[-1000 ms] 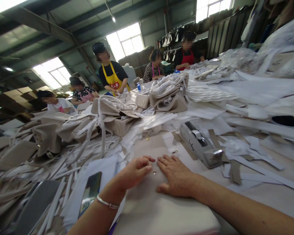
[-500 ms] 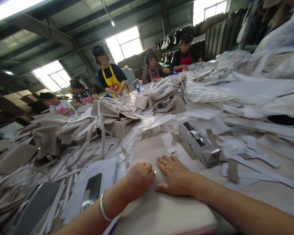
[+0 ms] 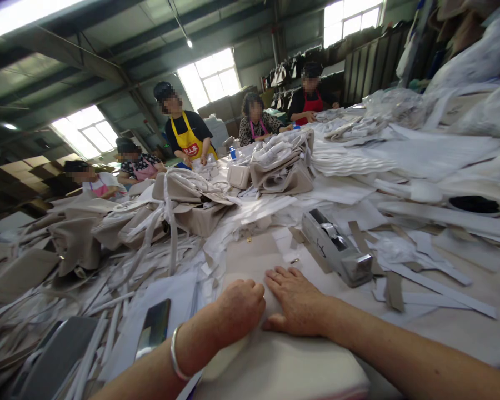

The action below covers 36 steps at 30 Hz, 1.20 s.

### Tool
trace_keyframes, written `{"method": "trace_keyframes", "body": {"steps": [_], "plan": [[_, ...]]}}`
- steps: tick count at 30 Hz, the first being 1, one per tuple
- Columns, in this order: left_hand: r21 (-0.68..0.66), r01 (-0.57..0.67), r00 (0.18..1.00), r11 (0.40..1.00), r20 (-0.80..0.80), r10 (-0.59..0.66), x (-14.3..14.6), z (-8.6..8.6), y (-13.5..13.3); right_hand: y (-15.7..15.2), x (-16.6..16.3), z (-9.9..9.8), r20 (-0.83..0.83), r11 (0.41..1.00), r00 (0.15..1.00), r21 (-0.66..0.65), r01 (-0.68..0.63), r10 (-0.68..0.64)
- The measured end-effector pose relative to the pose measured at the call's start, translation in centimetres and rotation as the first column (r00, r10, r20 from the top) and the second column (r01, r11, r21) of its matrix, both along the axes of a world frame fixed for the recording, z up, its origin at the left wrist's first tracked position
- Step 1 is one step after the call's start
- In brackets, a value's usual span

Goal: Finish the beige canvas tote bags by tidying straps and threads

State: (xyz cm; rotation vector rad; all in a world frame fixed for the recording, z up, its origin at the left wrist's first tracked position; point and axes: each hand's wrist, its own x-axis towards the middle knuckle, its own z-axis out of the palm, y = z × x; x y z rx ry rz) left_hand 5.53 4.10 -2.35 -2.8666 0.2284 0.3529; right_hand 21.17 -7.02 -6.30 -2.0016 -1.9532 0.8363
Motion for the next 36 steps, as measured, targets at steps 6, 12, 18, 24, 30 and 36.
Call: {"method": "trace_keyframes", "body": {"steps": [6, 12, 18, 24, 30, 36], "plan": [[-0.035, 0.012, 0.999, 0.999, 0.036, -0.011, -0.2, -0.3, 0.0, 0.1, -0.1, 0.2, 0.0, 1.0, 1.0, -0.001, 0.005, -0.005], [-0.181, -0.257, 0.947, 0.949, 0.15, 0.284, 0.0, -0.9, 2.7, 0.1, -0.1, 0.4, 0.007, 0.999, 1.0, -0.037, 0.007, -0.006], [-0.229, -0.297, 0.928, 0.927, 0.158, 0.337, -1.2, -1.3, 3.7, 0.2, -0.1, 0.2, 0.012, 0.999, 1.0, -0.044, -0.001, 0.001], [-0.196, -0.113, 0.986, 0.974, 0.1, 0.134, -1.5, -1.8, 2.8, 0.2, -0.2, 0.5, 0.027, 0.998, 1.0, -0.064, -0.004, 0.006], [-0.061, 0.01, 0.997, 0.998, 0.08, -0.005, -0.8, -0.6, 1.2, 0.1, -0.1, 0.3, 0.022, 0.998, 1.0, -0.057, 0.0, 0.002], [-0.018, 0.059, 0.997, 0.998, 0.045, -0.059, -0.7, -0.2, 0.8, 0.1, -0.1, 0.3, 0.005, 0.999, 1.0, -0.036, 0.007, -0.007]]}}
